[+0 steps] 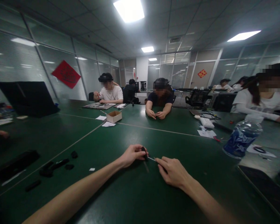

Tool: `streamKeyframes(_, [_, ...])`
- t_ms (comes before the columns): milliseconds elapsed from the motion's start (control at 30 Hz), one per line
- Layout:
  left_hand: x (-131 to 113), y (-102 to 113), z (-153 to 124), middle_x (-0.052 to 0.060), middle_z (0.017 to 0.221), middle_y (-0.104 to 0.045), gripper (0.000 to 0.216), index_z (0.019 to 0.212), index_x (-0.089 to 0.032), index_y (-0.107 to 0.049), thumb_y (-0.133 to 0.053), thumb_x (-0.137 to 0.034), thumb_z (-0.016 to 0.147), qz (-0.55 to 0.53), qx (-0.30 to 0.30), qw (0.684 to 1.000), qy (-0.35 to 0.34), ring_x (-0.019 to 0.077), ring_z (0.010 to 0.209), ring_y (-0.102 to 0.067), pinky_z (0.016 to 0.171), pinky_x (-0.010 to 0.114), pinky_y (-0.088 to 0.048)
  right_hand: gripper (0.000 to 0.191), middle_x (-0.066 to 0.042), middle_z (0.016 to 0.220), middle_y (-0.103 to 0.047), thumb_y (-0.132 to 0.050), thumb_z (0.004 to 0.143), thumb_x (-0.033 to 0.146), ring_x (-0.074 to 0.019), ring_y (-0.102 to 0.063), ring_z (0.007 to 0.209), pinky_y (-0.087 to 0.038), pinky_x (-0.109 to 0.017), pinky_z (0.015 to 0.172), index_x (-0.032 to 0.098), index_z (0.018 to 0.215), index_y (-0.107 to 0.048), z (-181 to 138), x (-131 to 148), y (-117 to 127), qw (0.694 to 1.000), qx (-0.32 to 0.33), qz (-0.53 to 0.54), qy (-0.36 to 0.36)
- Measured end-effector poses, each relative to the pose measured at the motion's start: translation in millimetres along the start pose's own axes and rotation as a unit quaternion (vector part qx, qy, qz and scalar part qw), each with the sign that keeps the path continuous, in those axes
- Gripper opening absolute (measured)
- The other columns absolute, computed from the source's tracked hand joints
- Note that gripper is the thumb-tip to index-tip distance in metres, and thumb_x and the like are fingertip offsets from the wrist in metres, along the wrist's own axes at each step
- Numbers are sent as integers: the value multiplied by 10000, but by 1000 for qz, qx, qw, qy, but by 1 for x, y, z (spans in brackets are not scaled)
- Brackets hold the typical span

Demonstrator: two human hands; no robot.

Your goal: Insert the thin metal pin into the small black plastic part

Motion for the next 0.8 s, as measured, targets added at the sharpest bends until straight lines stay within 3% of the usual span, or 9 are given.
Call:
streamKeyframes(233, [-4,0,0,102,870,-672,308,876,-98,-619,-760,-282,673,-83,-41,996,8,147,760,-651,637,212,-517,390,-79,771,-620,-320,900,266,-166,-588,641,-478,-265,576,130,1115,-616,4,6,-6,997,-46,43,-33])
streamKeyframes(567, [0,2,2,112,900,-678,247,889,-94,-621,-721,-246,722,-98,-53,994,-10,160,800,-661,676,221,-539,379,-89,817,-642,-325,899,283,-181,-614,680,-510,-286,606,149,1097,-619,5,7,-6,994,-54,73,-54])
streamKeyframes(800, [-1,-9,-2,99,869,-685,325,897,-88,-650,-758,-292,668,-25,34,999,-6,166,792,-647,701,259,-526,366,-122,985,-655,-338,901,284,-201,-633,861,-526,-321,765,122,1105,-596,8,4,-10,989,-91,93,-65])
Point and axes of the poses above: each hand's wrist, its own z-axis towards the middle knuckle, its own y-axis out of the back of the hand, x = y × z, the point moved 2 cm from there along z, towards the middle knuckle
